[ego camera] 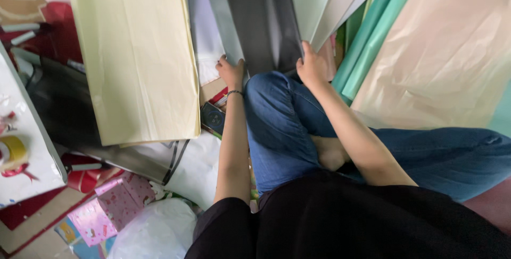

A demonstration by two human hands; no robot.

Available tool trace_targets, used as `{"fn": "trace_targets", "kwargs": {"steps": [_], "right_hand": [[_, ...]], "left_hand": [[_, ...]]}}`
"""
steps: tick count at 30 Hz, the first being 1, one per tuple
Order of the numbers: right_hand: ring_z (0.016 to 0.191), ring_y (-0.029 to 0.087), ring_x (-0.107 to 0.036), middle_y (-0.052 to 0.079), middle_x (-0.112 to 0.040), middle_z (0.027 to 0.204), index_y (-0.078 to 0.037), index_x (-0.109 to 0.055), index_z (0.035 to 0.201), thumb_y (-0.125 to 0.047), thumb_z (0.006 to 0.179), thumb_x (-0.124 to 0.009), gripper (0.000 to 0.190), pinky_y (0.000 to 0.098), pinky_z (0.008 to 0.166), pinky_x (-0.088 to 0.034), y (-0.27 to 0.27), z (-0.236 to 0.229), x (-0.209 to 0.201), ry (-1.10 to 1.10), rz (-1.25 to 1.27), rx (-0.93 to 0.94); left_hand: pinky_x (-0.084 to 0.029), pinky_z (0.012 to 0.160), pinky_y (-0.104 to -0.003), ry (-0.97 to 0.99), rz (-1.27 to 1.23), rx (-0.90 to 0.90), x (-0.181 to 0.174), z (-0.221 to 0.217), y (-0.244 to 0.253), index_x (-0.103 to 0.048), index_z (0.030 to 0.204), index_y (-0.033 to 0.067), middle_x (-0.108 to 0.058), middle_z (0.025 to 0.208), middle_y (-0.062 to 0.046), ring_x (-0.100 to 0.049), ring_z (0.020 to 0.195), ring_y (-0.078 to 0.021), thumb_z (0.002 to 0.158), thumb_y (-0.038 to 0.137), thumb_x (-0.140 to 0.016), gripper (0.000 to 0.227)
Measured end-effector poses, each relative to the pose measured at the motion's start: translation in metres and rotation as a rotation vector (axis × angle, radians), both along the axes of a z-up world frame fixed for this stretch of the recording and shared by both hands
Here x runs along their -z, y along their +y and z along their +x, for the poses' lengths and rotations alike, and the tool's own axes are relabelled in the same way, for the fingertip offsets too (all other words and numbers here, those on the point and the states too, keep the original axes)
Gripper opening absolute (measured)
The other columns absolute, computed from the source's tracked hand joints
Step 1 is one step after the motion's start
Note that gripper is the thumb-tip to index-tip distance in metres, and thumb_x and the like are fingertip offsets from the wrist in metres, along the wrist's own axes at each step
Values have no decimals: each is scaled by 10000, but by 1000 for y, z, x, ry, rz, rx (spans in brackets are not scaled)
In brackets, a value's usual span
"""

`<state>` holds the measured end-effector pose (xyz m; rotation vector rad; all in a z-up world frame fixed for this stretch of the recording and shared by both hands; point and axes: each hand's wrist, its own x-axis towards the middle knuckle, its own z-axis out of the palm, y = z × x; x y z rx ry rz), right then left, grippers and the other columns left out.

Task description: The person sorts through various sheets of colored and patterned wrapping paper by hand, lifting them one by one to see the colors underneath and reorganizing the stack on the floor.

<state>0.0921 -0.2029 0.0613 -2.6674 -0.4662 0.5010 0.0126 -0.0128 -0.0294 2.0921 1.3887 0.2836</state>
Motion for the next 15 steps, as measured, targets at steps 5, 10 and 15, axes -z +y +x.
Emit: {"fn": "trace_targets", "kwargs": {"steps": [5, 10, 15], "right_hand": [[1032, 449, -566, 290, -503, 1235, -57, -343, 1317, -85, 835, -501, 508, 524, 778, -520, -18, 2, 20, 300, 225, 99], [1047, 376, -575, 180, -569, 1161, -87, -536, 1228, -250, 700, -686, 573, 513, 791, -502, -20, 8, 42, 671, 367, 391], [1008, 326, -610, 163, -637, 1050, -65, -623, 1115, -267, 652, -785, 530, 426, 781, -526, -21, 2, 38, 692, 507, 542]], "left_hand": [[-512, 859, -422, -88, -235, -14, -12, -6, 5, -480, 1153, 128, -640, 966, -117, -650, 943, -311, 719, 365, -721, 550], [-463, 959, -437, 274, -215, 131, -24, -5, 10, -540, 1202, 149, -466, 1193, -151, -502, 1154, -390, 765, 526, -682, 594], [-419, 988, -471, 38, -343, 111, -25, 0, 11, -516, 1152, 58, -540, 1108, -234, -513, 1125, -415, 734, 529, -720, 662]]}}
